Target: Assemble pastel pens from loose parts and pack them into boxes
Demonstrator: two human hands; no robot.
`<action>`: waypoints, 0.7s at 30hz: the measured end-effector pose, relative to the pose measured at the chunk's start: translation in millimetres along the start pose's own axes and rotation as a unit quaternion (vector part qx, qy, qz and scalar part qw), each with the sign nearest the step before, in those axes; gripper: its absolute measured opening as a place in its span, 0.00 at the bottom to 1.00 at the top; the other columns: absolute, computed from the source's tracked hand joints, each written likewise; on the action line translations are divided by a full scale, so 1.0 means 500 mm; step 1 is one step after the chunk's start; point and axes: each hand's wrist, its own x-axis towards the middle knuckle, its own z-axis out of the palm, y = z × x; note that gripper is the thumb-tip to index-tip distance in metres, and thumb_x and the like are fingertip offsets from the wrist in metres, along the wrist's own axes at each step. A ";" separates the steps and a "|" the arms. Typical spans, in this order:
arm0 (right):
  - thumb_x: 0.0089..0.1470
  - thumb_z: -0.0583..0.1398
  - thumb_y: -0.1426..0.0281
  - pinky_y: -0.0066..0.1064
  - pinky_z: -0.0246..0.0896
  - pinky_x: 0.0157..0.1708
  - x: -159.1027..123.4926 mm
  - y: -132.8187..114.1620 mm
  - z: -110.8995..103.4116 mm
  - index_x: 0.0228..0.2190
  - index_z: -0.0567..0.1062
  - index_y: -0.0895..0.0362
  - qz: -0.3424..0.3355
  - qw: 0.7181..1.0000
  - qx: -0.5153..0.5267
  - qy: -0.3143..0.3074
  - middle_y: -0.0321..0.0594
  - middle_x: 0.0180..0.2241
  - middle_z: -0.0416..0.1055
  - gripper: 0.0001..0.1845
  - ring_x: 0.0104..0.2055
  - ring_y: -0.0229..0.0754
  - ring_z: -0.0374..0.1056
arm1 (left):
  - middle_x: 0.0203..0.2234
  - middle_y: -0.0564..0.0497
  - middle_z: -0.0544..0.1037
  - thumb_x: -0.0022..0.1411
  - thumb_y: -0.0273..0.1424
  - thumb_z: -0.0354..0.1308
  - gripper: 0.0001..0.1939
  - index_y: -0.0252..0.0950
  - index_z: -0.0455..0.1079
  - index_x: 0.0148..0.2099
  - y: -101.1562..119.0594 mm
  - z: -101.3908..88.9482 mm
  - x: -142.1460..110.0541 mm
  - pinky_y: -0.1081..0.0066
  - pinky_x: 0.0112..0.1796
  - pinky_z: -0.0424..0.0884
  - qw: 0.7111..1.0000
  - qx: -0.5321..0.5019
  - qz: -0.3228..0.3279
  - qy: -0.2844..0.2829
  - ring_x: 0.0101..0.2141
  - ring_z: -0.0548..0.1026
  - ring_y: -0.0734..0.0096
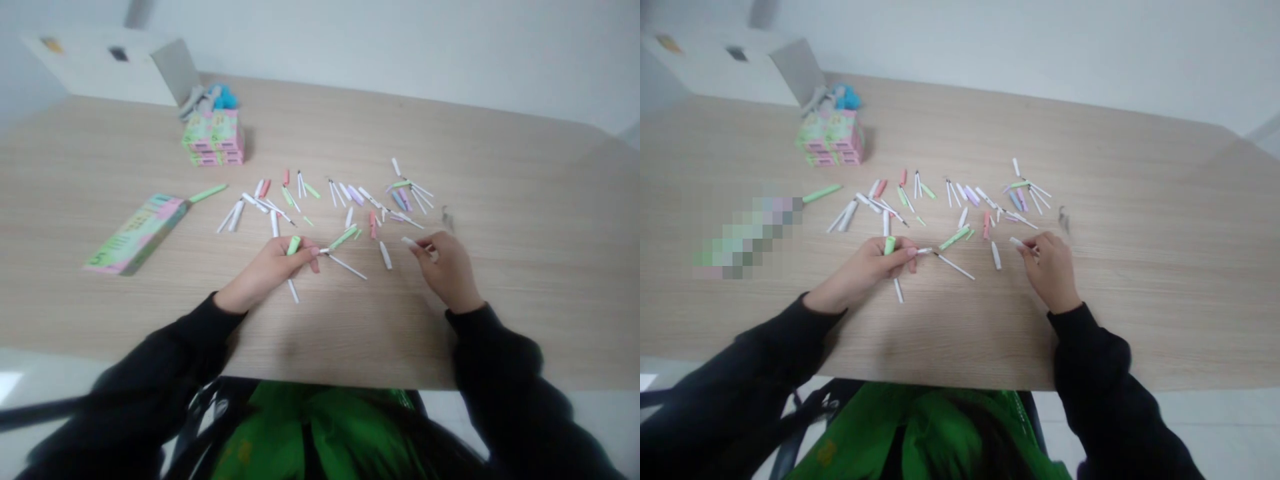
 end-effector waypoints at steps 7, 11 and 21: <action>0.59 0.61 0.63 0.46 0.64 0.45 0.021 -0.006 0.051 0.37 0.79 0.58 0.044 0.998 -0.031 -0.045 0.50 0.38 0.75 0.12 0.42 0.53 0.70 | 0.21 0.54 0.70 0.65 0.42 0.61 0.16 0.35 0.76 0.32 -0.008 0.000 -0.001 0.72 0.23 0.48 0.998 -0.058 0.012 -0.010 0.20 0.55 0.78; 0.59 0.62 0.63 0.45 0.66 0.45 0.023 -0.086 0.005 0.46 0.77 0.58 -0.020 0.998 0.062 -0.013 0.49 0.40 0.75 0.16 0.40 0.51 0.71 | 0.25 0.53 0.76 0.65 0.42 0.61 0.16 0.35 0.77 0.33 -0.004 0.001 -0.005 0.72 0.23 0.50 0.999 -0.031 0.019 -0.018 0.20 0.57 0.78; 0.64 0.58 0.73 0.42 0.60 0.50 0.062 -0.299 -0.004 0.48 0.80 0.52 -0.241 0.937 0.190 -0.170 0.42 0.39 0.81 0.15 0.44 0.48 0.73 | 0.24 0.51 0.77 0.66 0.41 0.58 0.16 0.34 0.76 0.33 -0.002 -0.004 -0.002 0.73 0.25 0.56 0.998 0.015 0.054 -0.043 0.23 0.66 0.75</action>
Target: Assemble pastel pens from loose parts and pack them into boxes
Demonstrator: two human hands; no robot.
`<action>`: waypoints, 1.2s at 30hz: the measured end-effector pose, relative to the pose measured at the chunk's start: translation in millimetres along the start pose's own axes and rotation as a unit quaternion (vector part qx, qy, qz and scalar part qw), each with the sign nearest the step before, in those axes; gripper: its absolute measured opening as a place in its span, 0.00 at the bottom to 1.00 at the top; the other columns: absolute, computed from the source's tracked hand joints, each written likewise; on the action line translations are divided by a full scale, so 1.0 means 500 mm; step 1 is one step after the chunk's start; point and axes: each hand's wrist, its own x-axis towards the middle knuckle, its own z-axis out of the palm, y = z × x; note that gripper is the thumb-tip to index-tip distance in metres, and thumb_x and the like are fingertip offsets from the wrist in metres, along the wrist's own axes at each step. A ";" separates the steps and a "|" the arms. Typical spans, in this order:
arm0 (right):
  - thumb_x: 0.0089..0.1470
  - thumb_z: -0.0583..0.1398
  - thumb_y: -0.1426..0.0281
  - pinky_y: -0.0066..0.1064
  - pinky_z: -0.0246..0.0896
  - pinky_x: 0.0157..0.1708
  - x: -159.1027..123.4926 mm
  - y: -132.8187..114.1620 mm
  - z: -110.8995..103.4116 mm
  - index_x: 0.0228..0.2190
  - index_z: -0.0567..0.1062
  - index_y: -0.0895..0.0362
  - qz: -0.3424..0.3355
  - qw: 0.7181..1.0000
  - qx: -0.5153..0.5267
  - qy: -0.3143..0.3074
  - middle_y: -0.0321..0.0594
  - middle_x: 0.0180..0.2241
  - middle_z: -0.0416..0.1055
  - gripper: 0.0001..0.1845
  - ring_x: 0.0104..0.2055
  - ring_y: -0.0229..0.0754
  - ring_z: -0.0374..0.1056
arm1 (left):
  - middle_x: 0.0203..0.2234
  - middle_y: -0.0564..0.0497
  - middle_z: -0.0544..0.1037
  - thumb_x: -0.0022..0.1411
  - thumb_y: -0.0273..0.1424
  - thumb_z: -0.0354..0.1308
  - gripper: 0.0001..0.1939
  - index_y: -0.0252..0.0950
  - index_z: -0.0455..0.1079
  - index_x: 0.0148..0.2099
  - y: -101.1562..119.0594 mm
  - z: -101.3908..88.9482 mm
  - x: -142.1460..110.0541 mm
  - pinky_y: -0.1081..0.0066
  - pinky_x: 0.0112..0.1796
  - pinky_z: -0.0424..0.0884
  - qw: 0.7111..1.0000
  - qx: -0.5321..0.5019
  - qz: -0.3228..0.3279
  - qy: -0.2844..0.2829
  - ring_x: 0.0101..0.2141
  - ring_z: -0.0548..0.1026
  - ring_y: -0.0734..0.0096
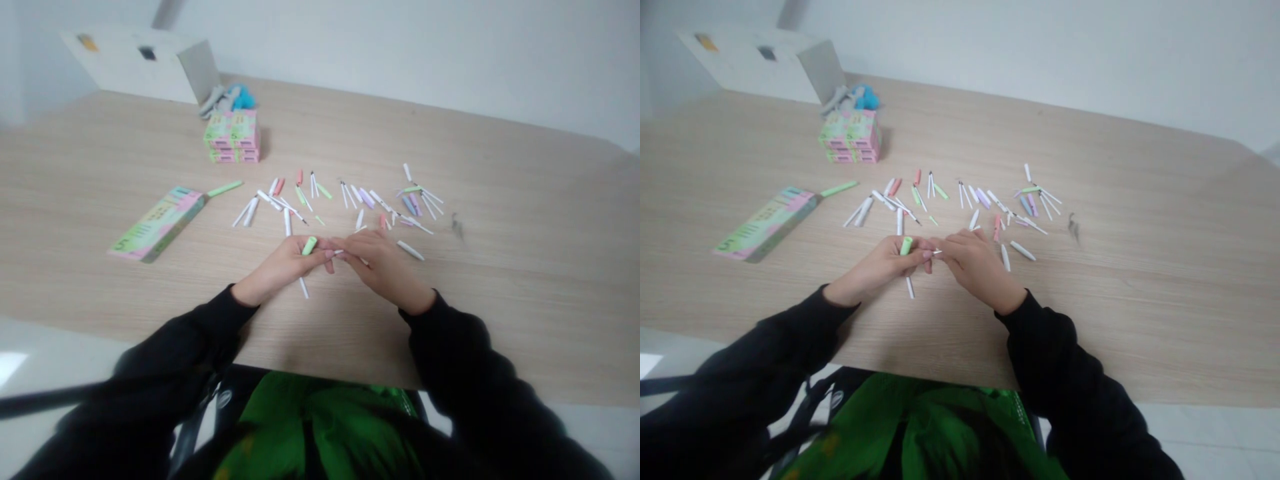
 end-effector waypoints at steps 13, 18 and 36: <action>0.63 0.51 0.79 0.35 0.67 0.42 -0.010 -0.011 0.033 0.51 0.75 0.53 0.041 0.990 0.128 -0.051 0.37 0.34 0.80 0.21 0.34 0.41 0.74 | 0.18 0.56 0.75 0.59 0.49 0.67 0.22 0.35 0.66 0.37 0.005 0.002 0.004 0.75 0.19 0.48 0.983 -0.175 -0.032 -0.040 0.15 0.59 0.81; 0.67 0.49 0.73 0.33 0.70 0.35 -0.018 -0.021 0.049 0.57 0.69 0.53 0.069 0.955 0.280 -0.069 0.37 0.33 0.77 0.20 0.29 0.38 0.72 | 0.15 0.58 0.69 0.60 0.50 0.66 0.23 0.35 0.68 0.36 -0.006 0.004 0.000 0.75 0.21 0.56 0.985 -0.165 -0.020 -0.053 0.19 0.69 0.76; 0.65 0.58 0.57 0.36 0.71 0.39 -0.040 0.044 0.044 0.45 0.64 0.51 0.177 0.898 0.388 0.110 0.39 0.36 0.80 0.14 0.34 0.40 0.76 | 0.29 0.48 0.74 0.68 0.40 0.50 0.15 0.36 0.69 0.35 -0.023 -0.176 -0.047 0.67 0.33 0.67 0.914 0.301 -0.041 0.271 0.30 0.69 0.66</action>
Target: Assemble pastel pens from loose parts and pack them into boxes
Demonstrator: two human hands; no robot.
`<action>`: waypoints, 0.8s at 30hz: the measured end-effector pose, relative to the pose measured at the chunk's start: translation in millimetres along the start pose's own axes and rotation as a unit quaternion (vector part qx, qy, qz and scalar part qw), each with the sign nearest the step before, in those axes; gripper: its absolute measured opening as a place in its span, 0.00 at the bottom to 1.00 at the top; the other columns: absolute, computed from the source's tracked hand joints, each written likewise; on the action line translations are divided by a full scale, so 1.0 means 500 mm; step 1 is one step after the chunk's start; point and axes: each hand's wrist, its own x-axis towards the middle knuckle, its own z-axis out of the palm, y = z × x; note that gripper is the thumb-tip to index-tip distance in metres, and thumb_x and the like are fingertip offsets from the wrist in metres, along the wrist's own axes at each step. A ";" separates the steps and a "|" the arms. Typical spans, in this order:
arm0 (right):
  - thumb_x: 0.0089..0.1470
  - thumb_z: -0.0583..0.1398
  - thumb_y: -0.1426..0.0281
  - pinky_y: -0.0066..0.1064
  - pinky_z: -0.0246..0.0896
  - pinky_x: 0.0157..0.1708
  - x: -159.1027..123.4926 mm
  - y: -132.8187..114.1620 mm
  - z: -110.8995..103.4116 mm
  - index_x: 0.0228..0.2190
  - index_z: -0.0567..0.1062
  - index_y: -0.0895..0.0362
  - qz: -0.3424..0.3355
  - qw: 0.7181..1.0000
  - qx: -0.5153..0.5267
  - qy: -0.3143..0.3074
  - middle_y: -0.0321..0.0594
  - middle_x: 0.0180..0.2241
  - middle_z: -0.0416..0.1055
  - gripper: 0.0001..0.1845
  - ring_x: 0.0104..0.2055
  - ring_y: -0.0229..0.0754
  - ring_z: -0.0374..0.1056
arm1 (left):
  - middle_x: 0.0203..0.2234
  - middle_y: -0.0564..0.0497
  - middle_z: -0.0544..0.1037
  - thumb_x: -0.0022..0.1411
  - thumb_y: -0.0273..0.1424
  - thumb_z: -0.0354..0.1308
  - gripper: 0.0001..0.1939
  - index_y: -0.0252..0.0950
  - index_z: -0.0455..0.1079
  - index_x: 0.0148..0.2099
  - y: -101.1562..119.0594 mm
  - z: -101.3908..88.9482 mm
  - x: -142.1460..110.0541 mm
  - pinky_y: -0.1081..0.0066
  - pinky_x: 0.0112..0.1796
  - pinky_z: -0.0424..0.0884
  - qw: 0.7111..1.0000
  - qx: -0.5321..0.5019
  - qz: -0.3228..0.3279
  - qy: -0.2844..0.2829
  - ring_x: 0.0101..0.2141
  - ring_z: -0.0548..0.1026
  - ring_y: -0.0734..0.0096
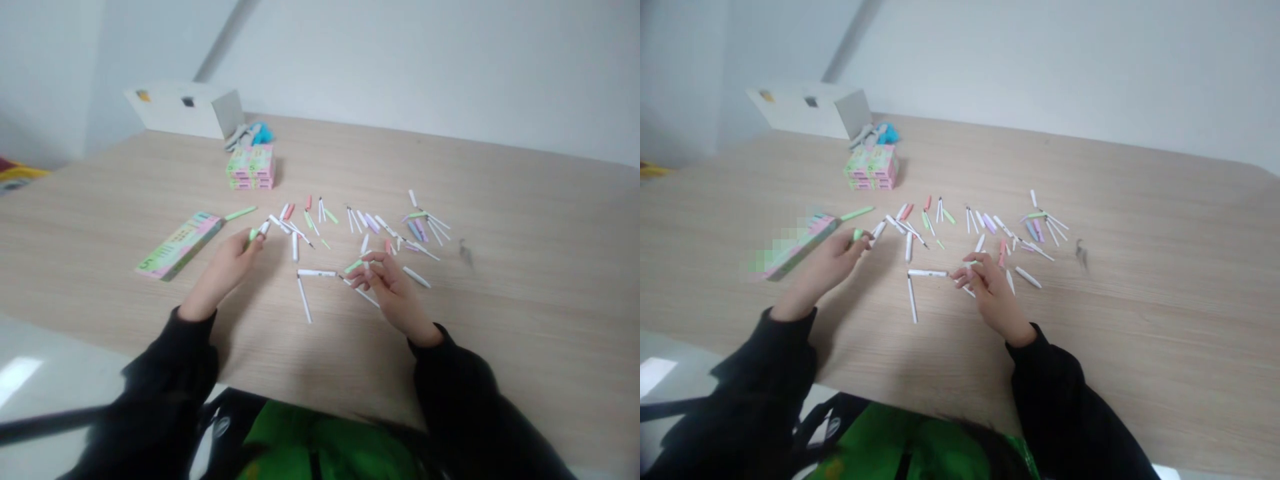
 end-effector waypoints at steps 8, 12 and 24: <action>0.65 0.57 0.63 0.37 0.72 0.39 -0.017 -0.007 0.011 0.45 0.66 0.52 0.000 0.996 -0.066 -0.067 0.38 0.32 0.80 0.09 0.33 0.41 0.77 | 0.40 0.35 0.76 0.68 0.29 0.49 0.13 0.31 0.74 0.41 -0.045 0.090 -0.005 0.55 0.48 0.70 0.969 0.244 0.046 -0.014 0.43 0.74 0.50; 0.63 0.57 0.64 0.37 0.71 0.38 -0.015 -0.007 0.010 0.44 0.65 0.52 0.009 0.996 -0.069 -0.048 0.38 0.32 0.81 0.09 0.32 0.42 0.77 | 0.46 0.31 0.75 0.70 0.36 0.50 0.17 0.29 0.74 0.49 -0.020 0.108 -0.013 0.50 0.49 0.68 0.953 0.300 0.042 -0.006 0.49 0.72 0.42; 0.67 0.53 0.67 0.40 0.70 0.46 -0.015 -0.001 0.007 0.45 0.64 0.51 -0.028 0.988 -0.133 -0.079 0.40 0.35 0.81 0.05 0.41 0.44 0.78 | 0.31 0.38 0.81 0.71 0.40 0.45 0.24 0.33 0.75 0.32 0.065 0.110 0.042 0.63 0.36 0.63 0.961 0.273 0.019 -0.045 0.33 0.76 0.57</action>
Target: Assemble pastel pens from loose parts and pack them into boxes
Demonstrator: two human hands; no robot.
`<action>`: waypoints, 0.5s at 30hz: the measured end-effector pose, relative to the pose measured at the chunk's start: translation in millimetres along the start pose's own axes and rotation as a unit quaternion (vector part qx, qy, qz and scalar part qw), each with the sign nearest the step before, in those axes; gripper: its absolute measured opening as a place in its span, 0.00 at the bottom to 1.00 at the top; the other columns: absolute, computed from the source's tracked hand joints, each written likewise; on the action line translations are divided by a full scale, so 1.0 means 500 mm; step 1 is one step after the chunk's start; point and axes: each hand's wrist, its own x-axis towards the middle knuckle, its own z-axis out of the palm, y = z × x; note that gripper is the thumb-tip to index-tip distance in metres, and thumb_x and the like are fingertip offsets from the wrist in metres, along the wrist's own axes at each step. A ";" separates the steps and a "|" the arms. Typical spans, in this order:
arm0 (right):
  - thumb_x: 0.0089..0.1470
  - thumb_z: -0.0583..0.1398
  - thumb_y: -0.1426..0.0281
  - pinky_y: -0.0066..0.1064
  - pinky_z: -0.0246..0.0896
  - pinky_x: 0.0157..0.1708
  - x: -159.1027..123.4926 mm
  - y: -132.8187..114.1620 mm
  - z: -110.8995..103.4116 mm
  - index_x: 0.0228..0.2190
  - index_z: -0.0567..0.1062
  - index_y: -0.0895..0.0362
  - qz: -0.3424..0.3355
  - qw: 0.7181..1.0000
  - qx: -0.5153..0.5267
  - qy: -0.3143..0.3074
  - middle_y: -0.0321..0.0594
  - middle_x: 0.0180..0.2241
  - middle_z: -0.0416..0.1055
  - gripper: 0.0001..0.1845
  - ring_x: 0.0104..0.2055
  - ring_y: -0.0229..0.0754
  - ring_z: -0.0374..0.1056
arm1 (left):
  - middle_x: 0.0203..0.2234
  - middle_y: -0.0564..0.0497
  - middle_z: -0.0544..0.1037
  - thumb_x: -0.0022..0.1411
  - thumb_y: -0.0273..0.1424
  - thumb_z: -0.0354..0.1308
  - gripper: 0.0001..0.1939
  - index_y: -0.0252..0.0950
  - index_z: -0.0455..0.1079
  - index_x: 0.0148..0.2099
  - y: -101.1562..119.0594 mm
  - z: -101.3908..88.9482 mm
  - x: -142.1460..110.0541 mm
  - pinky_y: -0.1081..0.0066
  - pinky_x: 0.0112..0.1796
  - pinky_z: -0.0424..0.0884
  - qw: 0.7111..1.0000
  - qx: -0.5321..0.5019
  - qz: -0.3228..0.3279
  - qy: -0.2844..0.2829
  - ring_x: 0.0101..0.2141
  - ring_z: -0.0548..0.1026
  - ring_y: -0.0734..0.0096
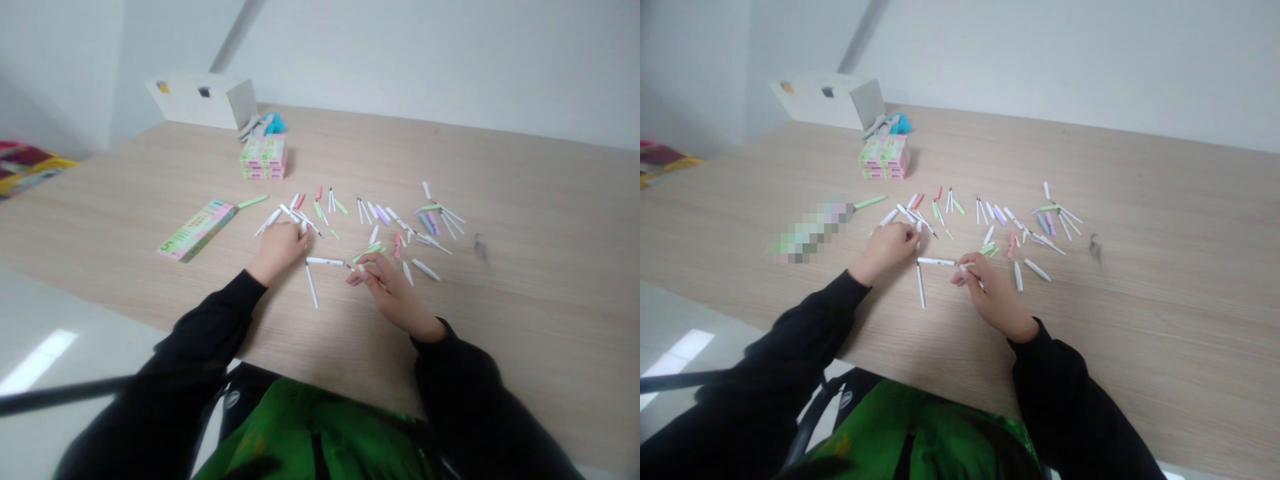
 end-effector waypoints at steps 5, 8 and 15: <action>0.67 0.53 0.67 0.40 0.72 0.42 -0.001 0.008 0.001 0.46 0.65 0.51 -0.003 1.000 -0.011 -0.010 0.39 0.35 0.80 0.06 0.36 0.43 0.78 | 0.35 0.39 0.83 0.69 0.37 0.46 0.19 0.34 0.77 0.39 -0.063 -0.038 0.030 0.64 0.34 0.63 0.989 0.020 -0.094 0.111 0.36 0.78 0.55; 0.67 0.53 0.68 0.42 0.72 0.42 -0.005 0.006 -0.001 0.47 0.64 0.51 -0.004 0.999 -0.039 -0.009 0.39 0.35 0.81 0.07 0.36 0.44 0.79 | 0.41 0.38 0.82 0.67 0.36 0.49 0.17 0.34 0.77 0.43 -0.140 -0.053 0.054 0.65 0.35 0.64 0.983 0.024 -0.146 0.109 0.41 0.78 0.53; 0.67 0.53 0.69 0.35 0.72 0.41 -0.012 -0.007 -0.006 0.46 0.62 0.51 0.003 0.997 -0.074 0.008 0.38 0.35 0.81 0.07 0.38 0.42 0.80 | 0.37 0.40 0.82 0.62 0.51 0.57 0.23 0.34 0.76 0.42 -0.178 -0.014 0.061 0.67 0.34 0.66 0.991 -0.044 -0.125 0.009 0.36 0.77 0.56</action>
